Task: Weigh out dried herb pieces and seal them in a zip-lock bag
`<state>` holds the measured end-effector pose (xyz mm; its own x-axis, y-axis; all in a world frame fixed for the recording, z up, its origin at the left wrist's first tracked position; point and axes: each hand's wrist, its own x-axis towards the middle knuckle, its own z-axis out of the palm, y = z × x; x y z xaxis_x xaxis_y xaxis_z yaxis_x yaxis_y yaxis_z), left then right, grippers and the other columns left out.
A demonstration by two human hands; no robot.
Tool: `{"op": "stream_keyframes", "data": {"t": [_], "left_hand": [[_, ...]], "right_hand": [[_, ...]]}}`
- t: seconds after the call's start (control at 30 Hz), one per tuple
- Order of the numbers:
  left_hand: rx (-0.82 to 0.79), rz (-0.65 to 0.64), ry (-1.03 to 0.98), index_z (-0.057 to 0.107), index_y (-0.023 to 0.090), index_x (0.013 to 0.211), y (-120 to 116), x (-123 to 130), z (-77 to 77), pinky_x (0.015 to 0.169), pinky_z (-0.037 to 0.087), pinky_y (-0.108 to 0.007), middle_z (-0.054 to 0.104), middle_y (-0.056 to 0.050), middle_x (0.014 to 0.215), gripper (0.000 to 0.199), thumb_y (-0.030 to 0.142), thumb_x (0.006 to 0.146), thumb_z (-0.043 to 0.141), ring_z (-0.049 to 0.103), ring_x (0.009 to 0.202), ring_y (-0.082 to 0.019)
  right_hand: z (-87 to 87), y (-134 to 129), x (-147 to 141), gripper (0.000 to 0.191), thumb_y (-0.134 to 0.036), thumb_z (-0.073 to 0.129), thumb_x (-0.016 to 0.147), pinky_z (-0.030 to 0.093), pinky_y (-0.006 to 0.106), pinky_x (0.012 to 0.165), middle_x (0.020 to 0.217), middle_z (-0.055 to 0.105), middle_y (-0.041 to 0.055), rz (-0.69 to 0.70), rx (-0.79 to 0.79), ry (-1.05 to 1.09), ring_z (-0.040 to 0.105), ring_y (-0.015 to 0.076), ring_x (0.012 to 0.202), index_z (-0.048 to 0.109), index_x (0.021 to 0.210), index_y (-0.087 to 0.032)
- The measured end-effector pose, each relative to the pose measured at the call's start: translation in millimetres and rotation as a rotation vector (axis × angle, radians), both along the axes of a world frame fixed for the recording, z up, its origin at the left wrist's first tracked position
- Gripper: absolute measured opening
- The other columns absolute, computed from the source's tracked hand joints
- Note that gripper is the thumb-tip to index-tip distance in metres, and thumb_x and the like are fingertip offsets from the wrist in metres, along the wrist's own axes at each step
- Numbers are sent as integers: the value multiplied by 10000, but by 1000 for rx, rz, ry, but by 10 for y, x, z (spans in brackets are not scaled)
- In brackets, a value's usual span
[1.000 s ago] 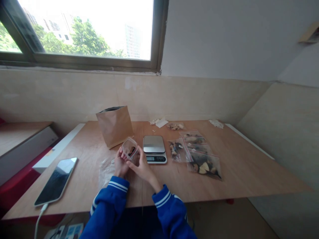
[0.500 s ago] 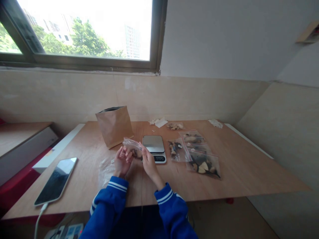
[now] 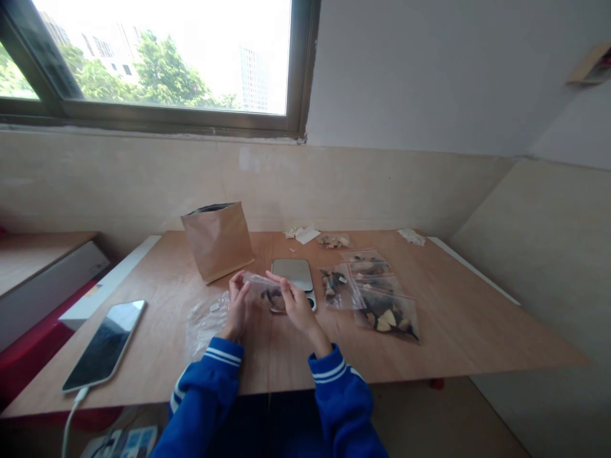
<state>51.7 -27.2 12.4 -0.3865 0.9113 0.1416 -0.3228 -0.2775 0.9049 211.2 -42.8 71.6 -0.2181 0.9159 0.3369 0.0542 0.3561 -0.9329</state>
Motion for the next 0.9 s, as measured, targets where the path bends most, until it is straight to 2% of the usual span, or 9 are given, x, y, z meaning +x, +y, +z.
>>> {"op": "stream_keyframes", "data": {"t": [0.1,0.17,0.23,0.33,0.43,0.5,0.67,0.8,0.9], "left_hand": [[-21,-197,32,669,171,928,-31,10,42,764,475,-283,675,-69,953,369,505,771,685,620,896,-206],[-26,-256,45,666,157,813,-34,9,43,668,449,-250,650,-36,802,372,522,752,700,585,744,-160],[-27,-230,82,642,158,758,-26,8,26,573,390,-215,585,6,687,379,531,746,705,505,621,-113],[-43,-156,147,628,159,726,-12,12,-3,506,321,-204,514,34,601,412,566,741,691,418,540,-91],[-56,-160,177,646,155,742,-10,20,-18,500,320,-206,534,26,596,434,586,722,693,420,532,-96],[-55,-175,204,659,154,749,-10,22,-29,515,338,-209,568,11,621,424,577,731,687,448,553,-108],[-64,-277,242,698,145,771,22,3,-102,578,386,-215,620,-23,707,402,546,767,672,518,654,-138],[-122,-261,204,683,138,750,59,-3,-176,506,326,-200,544,16,608,427,565,756,678,448,550,-101],[-169,-235,195,669,142,766,62,5,-191,447,278,-203,489,45,531,457,598,757,659,383,457,-80]], "right_hand": [[-34,25,111,569,-620,338,960,504,445,989,1108,737,73,-107,27,-25,677,255,1062,677,1213,-240],[-116,61,189,579,-625,326,959,518,441,955,1009,757,80,-196,57,-36,693,264,1001,703,1166,-238],[-242,106,258,593,-641,332,947,535,444,902,912,766,90,-235,68,-87,706,282,924,732,1089,-226],[-470,165,330,628,-682,325,922,553,427,773,809,761,98,-353,78,-188,708,291,762,757,881,-228],[-658,195,375,662,-699,296,914,540,391,717,731,742,103,-467,105,-233,701,283,706,707,679,-237],[-737,199,403,657,-698,304,912,534,371,704,694,730,97,-490,106,-234,698,275,693,679,630,-238],[-855,149,465,582,-685,383,893,534,352,672,703,733,83,-519,68,-207,694,265,692,676,688,-226],[-947,83,458,451,-623,510,868,551,368,723,845,752,95,-533,46,-173,709,275,811,685,886,-208],[-978,65,435,380,-569,552,868,560,367,750,918,742,101,-513,28,-96,708,258,849,643,933,-205]]}}
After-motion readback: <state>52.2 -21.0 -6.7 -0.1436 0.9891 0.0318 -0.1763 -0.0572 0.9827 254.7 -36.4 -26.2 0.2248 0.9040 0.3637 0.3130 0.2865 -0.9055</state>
